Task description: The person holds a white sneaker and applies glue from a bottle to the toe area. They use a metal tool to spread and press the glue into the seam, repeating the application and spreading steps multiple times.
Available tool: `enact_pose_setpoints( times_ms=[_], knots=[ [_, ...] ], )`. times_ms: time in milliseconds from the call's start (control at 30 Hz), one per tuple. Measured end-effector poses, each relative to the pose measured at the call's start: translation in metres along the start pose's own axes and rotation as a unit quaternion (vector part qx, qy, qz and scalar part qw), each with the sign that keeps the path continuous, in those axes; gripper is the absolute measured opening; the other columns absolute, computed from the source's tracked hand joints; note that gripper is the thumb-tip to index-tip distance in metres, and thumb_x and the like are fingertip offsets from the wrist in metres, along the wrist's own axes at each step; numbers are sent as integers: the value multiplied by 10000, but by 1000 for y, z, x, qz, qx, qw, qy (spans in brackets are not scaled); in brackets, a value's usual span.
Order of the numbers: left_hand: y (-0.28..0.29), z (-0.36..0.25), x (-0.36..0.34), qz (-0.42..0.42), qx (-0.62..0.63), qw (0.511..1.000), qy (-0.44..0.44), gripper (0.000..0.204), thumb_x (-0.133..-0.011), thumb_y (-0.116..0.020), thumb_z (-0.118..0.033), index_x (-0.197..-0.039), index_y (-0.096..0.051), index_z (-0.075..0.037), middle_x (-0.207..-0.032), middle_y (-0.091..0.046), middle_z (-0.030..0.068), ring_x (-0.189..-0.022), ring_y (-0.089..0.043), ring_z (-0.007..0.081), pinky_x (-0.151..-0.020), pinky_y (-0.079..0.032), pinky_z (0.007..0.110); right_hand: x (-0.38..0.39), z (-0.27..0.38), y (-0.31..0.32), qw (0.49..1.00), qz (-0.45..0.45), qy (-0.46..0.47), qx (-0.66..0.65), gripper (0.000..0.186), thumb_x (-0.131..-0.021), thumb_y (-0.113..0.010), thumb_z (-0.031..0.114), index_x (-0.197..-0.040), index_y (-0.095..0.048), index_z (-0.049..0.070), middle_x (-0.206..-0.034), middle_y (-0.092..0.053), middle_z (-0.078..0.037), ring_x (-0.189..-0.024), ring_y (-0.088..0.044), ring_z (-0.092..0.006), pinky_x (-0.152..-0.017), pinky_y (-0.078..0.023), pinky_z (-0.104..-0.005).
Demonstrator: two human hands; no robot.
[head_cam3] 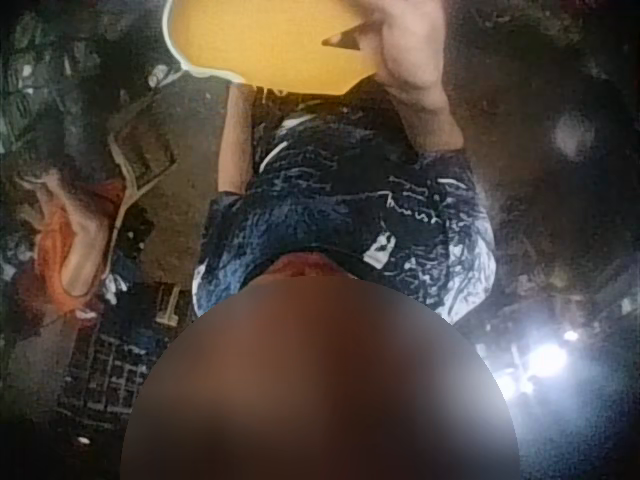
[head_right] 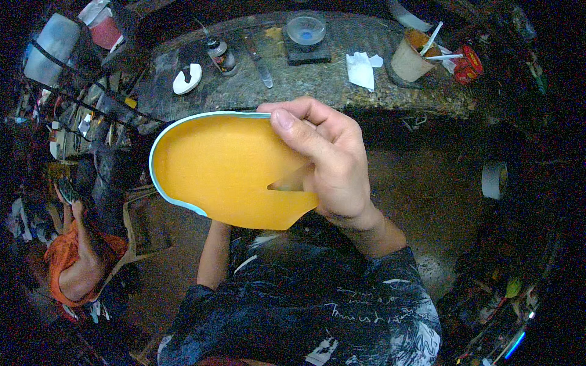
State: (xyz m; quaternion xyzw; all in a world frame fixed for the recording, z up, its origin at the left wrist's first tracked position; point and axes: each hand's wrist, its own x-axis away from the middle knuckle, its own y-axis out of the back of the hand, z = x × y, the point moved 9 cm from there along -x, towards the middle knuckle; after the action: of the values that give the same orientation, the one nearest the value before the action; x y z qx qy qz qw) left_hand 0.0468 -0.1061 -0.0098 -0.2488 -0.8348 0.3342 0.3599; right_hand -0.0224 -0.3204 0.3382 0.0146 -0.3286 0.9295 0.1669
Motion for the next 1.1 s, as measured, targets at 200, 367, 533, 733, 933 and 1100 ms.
enact_pose_setpoints(
  times_ms=[200,367,533,733,933,1100],
  knots=[
    [10,6,-1,-14,-20,1000,0,840,-1087,-376,-699,-1629,-397,-58,-1580,-537,175,-1421,-556,344,-1179,-470,500,-2,-1,6,999,-40,26,9,304,-1074,-658,209,-1219,-678,-57,-1066,-773,-150,-932,-754,-189,-868,-594,-325],
    [19,10,-1,-26,-55,998,-10,832,-1091,-372,-693,-1629,-399,-59,-1577,-540,172,-1418,-559,340,-1176,-473,497,-3,-3,13,996,-79,28,9,286,-1074,-661,209,-1192,-685,-51,-1051,-770,-137,-920,-749,-178,-869,-588,-316],
    [22,12,-1,-33,-79,996,-19,823,-1095,-368,-687,-1628,-401,-59,-1575,-543,169,-1415,-562,336,-1173,-477,493,-4,-5,16,996,-83,33,13,282,-1076,-664,218,-1178,-688,-44,-1044,-768,-122,-907,-740,-160,-854,-583,-310],
    [11,6,3,-21,-61,998,-26,815,-1105,-352,-672,-1627,-398,-48,-1577,-543,169,-1415,-564,332,-1181,-469,488,-7,-6,20,995,-85,47,14,275,-1079,-660,216,-1177,-690,-40,-1039,-766,-110,-914,-733,-153,-871,-573,-312],
    [-2,0,7,-4,-34,999,-29,806,-1114,-335,-656,-1627,-395,-37,-1579,-544,169,-1414,-566,328,-1189,-462,483,-11,-10,21,996,-82,38,-4,263,-1086,-648,214,-1169,-694,-30,-1067,-760,-115,-938,-734,-164,-884,-571,-318],
    [-24,-8,11,19,-1,1000,-21,800,-1122,-322,-644,-1626,-393,-27,-1580,-544,170,-1413,-568,325,-1196,-456,478,-17,-25,29,992,-101,-22,-72,286,-1103,-616,239,-1189,-684,-25,-1100,-761,-139,-975,-754,-214,-915,-593,-352]
  ],
)
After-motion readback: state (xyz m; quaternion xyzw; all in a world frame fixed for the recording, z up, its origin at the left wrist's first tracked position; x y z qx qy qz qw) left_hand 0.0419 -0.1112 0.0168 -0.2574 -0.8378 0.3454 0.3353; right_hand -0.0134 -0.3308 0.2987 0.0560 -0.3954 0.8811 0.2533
